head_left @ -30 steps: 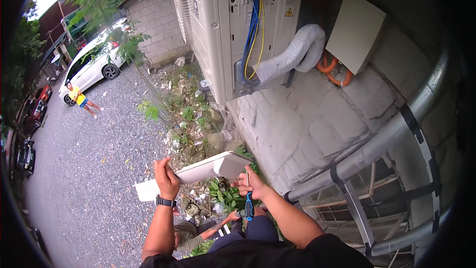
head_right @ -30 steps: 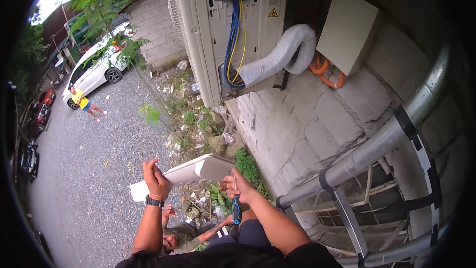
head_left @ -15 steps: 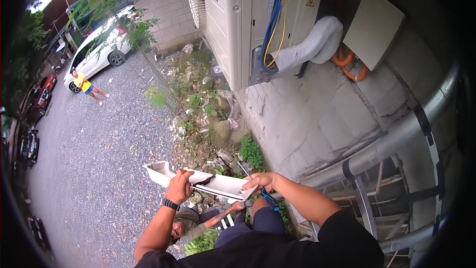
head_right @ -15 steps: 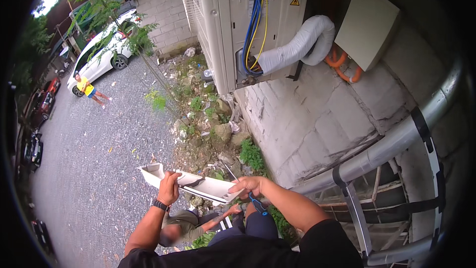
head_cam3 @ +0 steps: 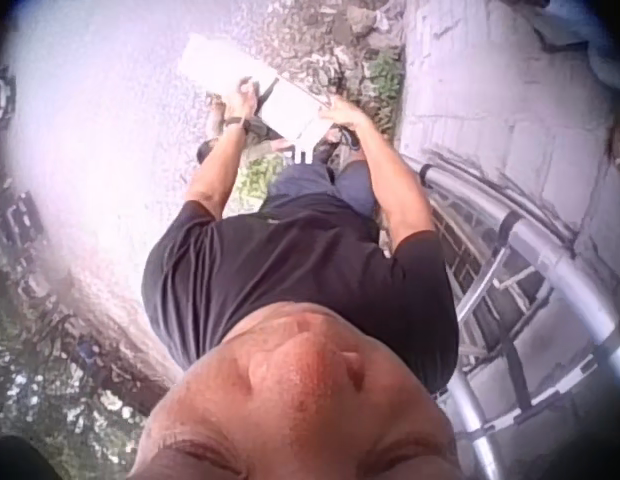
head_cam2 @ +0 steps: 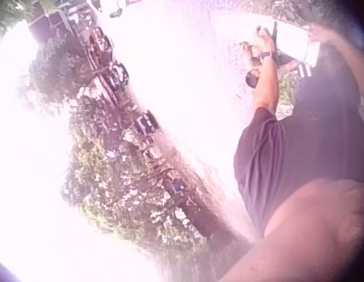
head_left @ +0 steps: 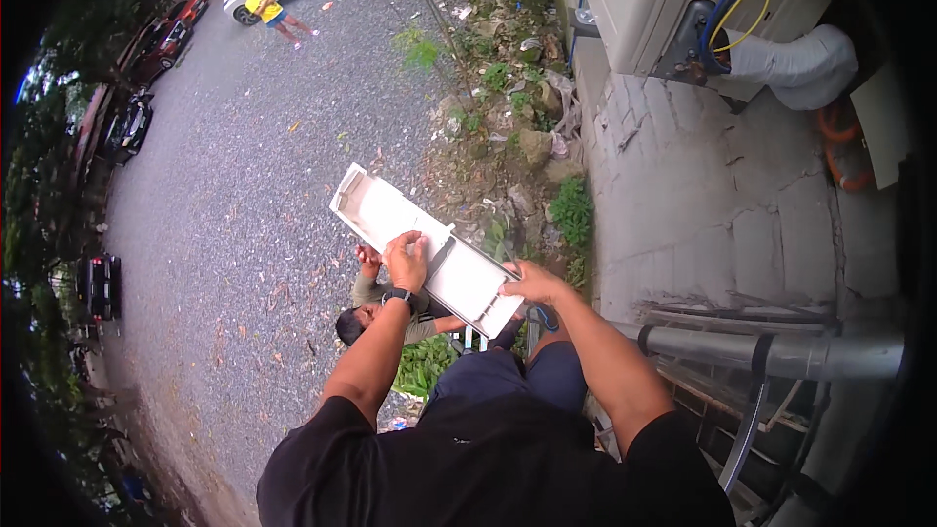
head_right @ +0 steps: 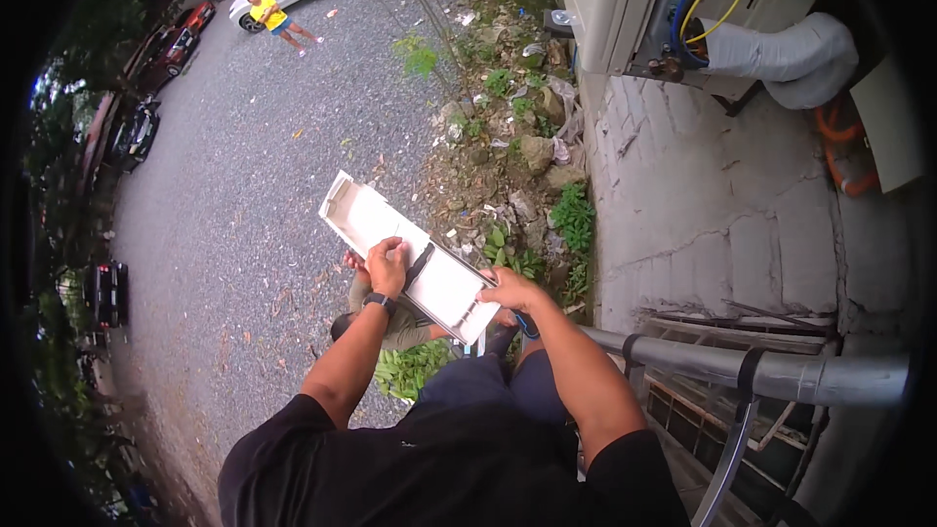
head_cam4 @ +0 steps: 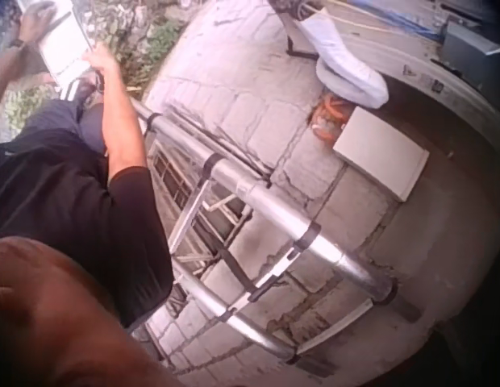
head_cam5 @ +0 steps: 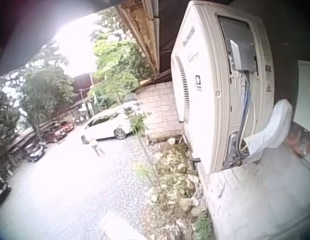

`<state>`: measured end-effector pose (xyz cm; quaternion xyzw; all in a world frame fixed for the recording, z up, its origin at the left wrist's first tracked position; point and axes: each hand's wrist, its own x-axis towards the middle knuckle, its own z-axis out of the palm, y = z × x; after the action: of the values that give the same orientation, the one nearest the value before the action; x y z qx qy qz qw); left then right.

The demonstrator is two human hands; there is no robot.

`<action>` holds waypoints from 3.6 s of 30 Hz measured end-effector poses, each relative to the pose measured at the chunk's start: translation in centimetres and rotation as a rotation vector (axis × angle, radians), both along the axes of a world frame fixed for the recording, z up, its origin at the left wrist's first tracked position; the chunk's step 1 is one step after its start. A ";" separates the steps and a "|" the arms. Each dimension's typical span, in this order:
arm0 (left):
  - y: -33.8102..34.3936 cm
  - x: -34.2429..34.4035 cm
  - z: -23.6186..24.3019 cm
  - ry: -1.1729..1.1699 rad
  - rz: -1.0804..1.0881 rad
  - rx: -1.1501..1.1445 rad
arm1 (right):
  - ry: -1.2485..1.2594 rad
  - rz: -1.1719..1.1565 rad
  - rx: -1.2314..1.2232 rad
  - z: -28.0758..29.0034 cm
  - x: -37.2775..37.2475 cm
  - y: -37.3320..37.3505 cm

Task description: The person unscrews and removes a plastic side panel and an internal metal cover from an outdoor air conditioning unit using a screwdriver, hands the parts to another person below, and then uses a wrench to tighten a valve on the unit.

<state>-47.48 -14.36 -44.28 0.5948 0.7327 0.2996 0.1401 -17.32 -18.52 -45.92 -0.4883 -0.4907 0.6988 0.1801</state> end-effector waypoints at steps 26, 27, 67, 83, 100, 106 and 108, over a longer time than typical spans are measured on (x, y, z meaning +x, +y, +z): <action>-10.7 6.4 -11.7 -1.566 0.496 -0.186 | -0.269 0.199 0.133 -4.4 -3.0 1.6; -9.9 6.2 -12.0 -1.612 0.626 -0.200 | -0.274 0.200 0.130 -4.3 -3.7 1.9; 0.6 40.4 35.3 -0.453 -1.688 -0.171 | -0.063 -1.004 0.423 31.8 20.6 -13.1; 10.1 50.5 49.7 -1.732 -1.410 -0.563 | -1.049 -1.049 1.175 50.1 23.9 -8.3; 17.7 53.6 53.3 -2.029 -1.336 -0.351 | -1.334 -0.841 1.295 58.5 25.1 -1.7; 17.5 53.5 53.3 -2.075 -1.321 -0.343 | -1.310 -0.829 1.257 58.9 25.0 -1.8; 17.4 53.6 53.4 -2.075 -1.326 -0.344 | -1.336 -0.832 1.269 58.7 25.2 -1.8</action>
<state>6.10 3.09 9.09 0.3064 -0.1360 0.3995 0.8533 7.87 -20.30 12.80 -0.7260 -0.5628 -0.2260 0.3243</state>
